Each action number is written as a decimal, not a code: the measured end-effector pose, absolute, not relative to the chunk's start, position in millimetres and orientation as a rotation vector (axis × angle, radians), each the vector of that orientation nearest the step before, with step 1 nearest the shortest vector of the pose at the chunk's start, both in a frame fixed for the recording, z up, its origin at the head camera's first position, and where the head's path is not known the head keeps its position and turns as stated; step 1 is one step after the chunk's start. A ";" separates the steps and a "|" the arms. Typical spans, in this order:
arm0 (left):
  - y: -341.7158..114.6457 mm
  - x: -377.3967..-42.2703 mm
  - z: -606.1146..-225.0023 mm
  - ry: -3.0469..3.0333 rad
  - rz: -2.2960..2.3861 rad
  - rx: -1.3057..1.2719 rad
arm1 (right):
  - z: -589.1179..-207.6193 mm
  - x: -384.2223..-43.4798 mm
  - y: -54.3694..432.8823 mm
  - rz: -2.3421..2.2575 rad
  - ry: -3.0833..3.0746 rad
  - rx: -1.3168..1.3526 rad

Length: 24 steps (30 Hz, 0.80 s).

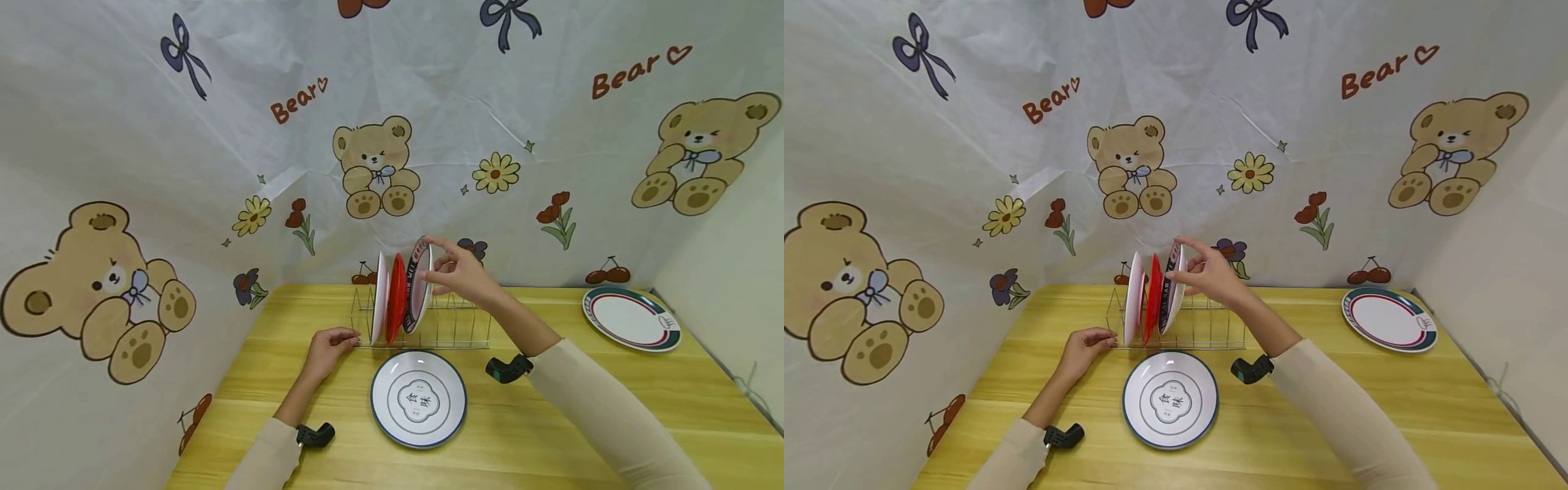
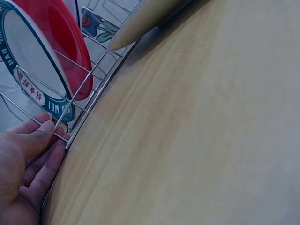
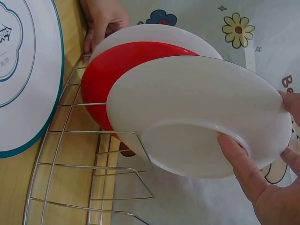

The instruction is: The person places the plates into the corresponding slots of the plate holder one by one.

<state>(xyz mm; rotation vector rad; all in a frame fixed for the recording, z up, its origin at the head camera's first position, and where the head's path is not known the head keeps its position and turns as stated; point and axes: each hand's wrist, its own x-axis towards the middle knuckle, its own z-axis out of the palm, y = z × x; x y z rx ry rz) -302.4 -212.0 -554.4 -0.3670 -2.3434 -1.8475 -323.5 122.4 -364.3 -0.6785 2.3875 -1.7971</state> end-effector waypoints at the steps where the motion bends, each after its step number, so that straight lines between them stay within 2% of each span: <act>1: -212.2 -302.5 -555.0 -2.342 -1.852 -0.367 | -364.8 -324.2 119.8 -1.780 2.399 -0.671; 13: -210.8 -301.7 -556.0 -2.334 -1.878 -0.394 | -393.1 -328.5 102.0 -1.752 2.451 -0.582; 24: -213.5 -305.8 -556.9 -2.336 -1.837 -0.395 | -393.2 -321.6 97.2 -1.778 2.424 -0.538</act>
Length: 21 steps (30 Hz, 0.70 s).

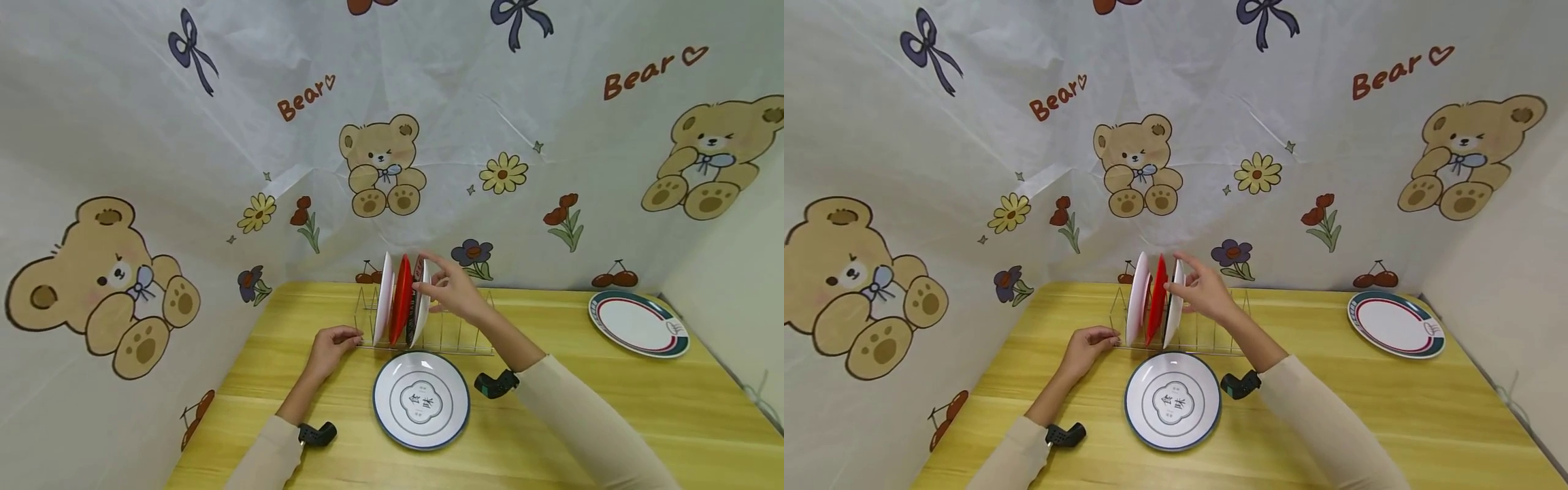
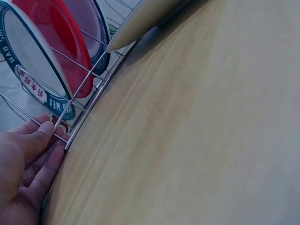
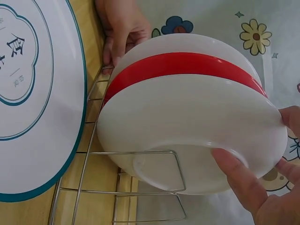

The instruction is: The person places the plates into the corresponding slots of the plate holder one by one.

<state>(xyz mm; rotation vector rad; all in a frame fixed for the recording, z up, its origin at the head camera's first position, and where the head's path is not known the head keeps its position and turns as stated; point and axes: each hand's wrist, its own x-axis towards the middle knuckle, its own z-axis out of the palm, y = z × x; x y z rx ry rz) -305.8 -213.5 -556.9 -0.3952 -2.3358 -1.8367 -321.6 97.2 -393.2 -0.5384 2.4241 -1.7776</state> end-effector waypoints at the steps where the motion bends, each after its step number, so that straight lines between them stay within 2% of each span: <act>1: -213.6 -305.6 -556.7 -2.337 -1.835 -0.392 | -393.0 -321.3 97.1 -1.776 2.423 -0.540; 10: -213.6 -303.3 -555.1 -2.340 -1.816 -0.373 | -398.3 -316.6 105.6 -1.728 2.489 -0.623; 21: -213.4 -303.4 -554.8 -2.340 -1.813 -0.405 | -425.2 -270.8 135.9 -1.755 2.622 -0.549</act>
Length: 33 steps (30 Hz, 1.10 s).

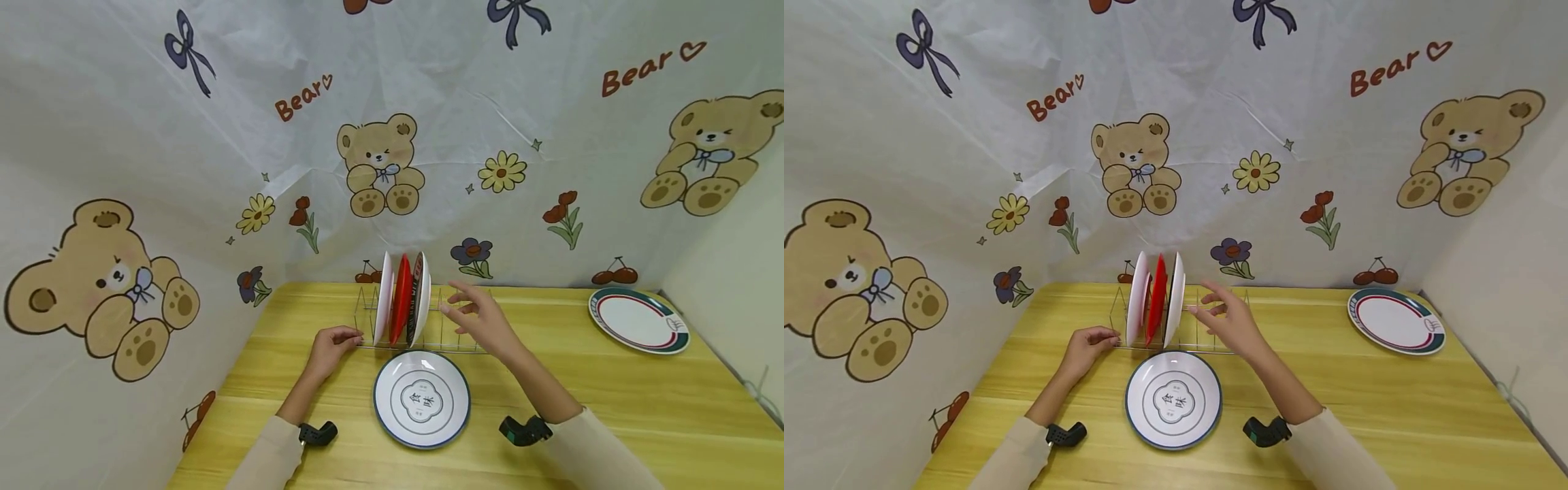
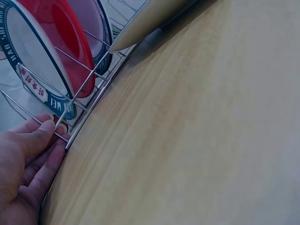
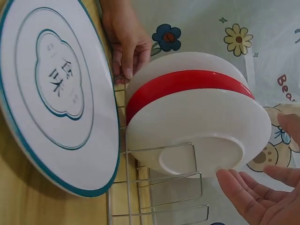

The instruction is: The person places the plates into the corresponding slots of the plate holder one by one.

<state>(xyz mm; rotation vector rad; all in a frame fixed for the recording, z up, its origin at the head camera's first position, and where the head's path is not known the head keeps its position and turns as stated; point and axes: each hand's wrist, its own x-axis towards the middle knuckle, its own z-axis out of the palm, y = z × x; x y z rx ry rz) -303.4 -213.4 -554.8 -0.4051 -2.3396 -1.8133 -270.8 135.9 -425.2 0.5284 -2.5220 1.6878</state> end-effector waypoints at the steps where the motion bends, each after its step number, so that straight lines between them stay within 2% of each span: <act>1: -213.2 -303.4 -554.7 -2.341 -1.812 -0.405 | -428.5 -266.4 138.4 1.688 -2.518 0.522; 13: -212.8 -303.1 -556.9 -2.368 -1.840 -0.365 | -466.9 -231.4 157.1 1.715 -2.637 0.387; 33: -213.4 -302.5 -554.1 -2.362 -1.843 -0.398 | -491.7 -231.2 156.3 1.715 -2.895 0.508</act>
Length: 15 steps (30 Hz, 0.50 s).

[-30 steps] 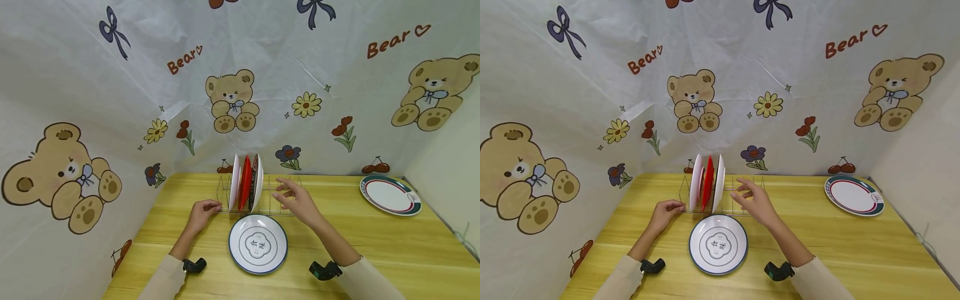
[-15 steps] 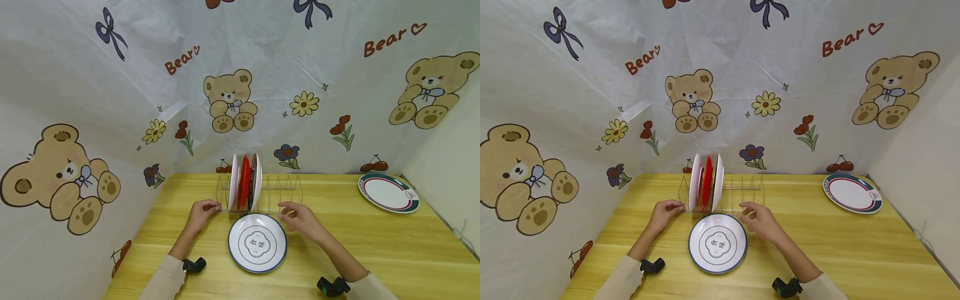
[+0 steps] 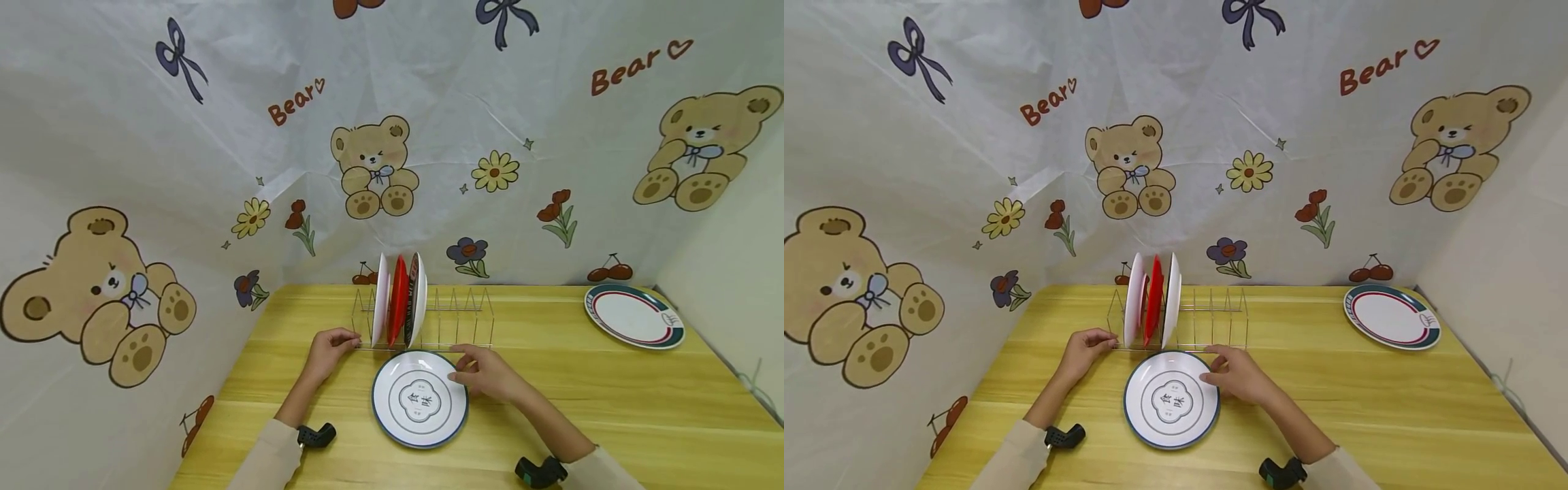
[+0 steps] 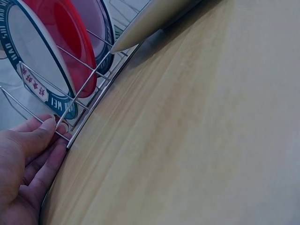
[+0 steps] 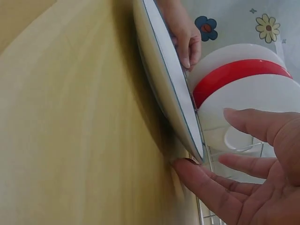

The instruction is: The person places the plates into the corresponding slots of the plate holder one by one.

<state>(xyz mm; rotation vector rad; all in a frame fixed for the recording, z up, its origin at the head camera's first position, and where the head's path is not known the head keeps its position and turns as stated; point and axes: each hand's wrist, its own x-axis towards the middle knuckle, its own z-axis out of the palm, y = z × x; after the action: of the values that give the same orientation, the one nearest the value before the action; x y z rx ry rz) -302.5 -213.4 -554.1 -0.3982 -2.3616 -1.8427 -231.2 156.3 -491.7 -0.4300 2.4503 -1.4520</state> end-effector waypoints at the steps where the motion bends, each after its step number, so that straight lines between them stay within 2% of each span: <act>1: -213.3 -302.3 -553.9 -2.361 -1.845 -0.399 | -492.9 -230.7 155.5 -1.444 2.445 -0.440; 15: -214.4 -303.1 -555.0 -2.355 -1.849 -0.410 | -497.6 -230.4 154.8 -1.439 2.352 -0.628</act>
<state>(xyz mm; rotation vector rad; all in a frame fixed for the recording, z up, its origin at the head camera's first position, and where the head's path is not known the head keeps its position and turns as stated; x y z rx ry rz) -303.1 -214.4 -555.0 -0.4099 -2.3552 -1.8492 -230.4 154.8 -497.6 -0.6276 2.3522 -1.4391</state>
